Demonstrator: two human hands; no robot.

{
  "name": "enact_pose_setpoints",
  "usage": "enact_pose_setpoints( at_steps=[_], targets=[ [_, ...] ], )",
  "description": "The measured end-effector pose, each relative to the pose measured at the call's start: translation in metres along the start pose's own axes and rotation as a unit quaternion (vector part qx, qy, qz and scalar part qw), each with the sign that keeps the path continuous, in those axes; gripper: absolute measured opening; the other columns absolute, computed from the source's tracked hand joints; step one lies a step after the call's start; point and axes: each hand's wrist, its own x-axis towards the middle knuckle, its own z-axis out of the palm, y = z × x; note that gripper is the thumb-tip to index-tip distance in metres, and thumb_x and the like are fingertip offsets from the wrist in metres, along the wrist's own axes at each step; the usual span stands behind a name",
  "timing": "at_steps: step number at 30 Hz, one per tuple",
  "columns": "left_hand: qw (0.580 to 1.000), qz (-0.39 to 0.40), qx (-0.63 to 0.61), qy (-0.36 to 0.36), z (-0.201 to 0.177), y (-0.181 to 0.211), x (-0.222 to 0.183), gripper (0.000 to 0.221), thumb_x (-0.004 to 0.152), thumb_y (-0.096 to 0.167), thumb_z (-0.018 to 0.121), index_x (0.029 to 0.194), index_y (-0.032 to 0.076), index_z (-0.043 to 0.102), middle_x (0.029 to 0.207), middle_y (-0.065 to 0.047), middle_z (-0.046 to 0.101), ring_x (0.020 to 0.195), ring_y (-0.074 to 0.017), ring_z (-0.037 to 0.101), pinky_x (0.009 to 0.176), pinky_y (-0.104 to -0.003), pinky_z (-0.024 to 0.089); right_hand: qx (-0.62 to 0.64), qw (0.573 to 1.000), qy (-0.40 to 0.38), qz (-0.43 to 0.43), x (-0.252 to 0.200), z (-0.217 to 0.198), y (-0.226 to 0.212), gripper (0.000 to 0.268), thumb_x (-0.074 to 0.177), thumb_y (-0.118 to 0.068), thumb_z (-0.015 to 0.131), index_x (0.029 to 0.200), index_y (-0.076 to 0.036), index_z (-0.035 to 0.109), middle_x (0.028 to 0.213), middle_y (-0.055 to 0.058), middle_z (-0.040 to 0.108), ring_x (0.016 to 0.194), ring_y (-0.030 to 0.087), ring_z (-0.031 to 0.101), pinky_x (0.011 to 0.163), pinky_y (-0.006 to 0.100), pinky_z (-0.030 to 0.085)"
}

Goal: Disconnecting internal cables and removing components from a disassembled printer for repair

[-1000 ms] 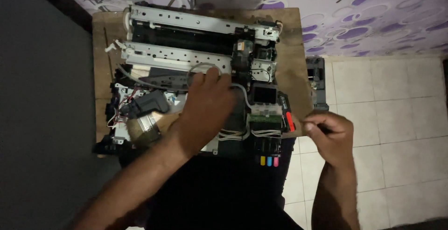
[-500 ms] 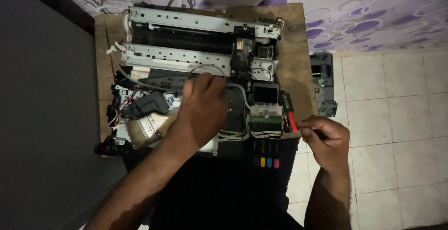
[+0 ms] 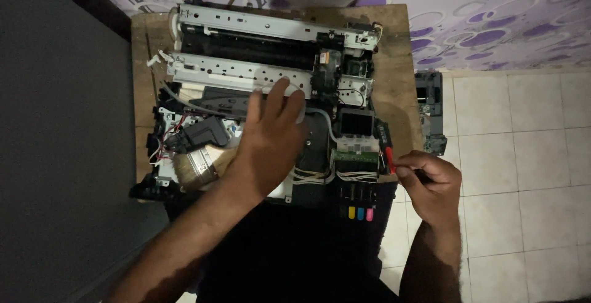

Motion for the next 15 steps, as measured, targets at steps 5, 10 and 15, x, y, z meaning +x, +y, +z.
enact_pose_setpoints(
  at_steps=[5, 10, 15],
  targets=[
    [0.996, 0.023, 0.034, -0.081, -0.005, 0.001, 0.002, 0.016, 0.078, 0.021, 0.086, 0.093, 0.023, 0.081, 0.142, -0.008, 0.058, 0.146, -0.0370, 0.037, 0.111, -0.061, 0.030, -0.022, 1.000, -0.003, 0.003, 0.002, 0.000, -0.006, 0.009, 0.090, 0.000, 0.070, 0.088, 0.008, 0.074, 0.053, 0.011, 0.058, 0.055, 0.013, 0.046, 0.054, 0.032, 0.042],
    [0.988, 0.041, 0.035, -0.142, 0.002, 0.002, 0.002, 0.017, 0.079, 0.019, 0.085, 0.095, 0.023, 0.081, 0.143, -0.005, 0.058, 0.149, -0.0353, 0.034, 0.115, -0.062, 0.028, -0.015, 1.000, 0.002, 0.009, 0.000, 0.000, -0.002, 0.008, 0.090, 0.003, 0.069, 0.090, 0.009, 0.074, 0.054, 0.010, 0.056, 0.056, 0.012, 0.045, 0.055, 0.031, 0.041],
    [0.985, 0.017, -0.098, -0.144, -0.015, -0.006, 0.003, 0.031, 0.081, 0.008, 0.078, 0.110, 0.021, 0.078, 0.140, -0.008, 0.057, 0.149, -0.0386, 0.032, 0.114, -0.068, 0.025, -0.031, 0.999, 0.011, 0.020, -0.003, -0.008, 0.006, 0.006, 0.088, 0.004, 0.071, 0.089, 0.008, 0.075, 0.055, 0.012, 0.059, 0.055, 0.014, 0.050, 0.056, 0.031, 0.045]
  ],
)
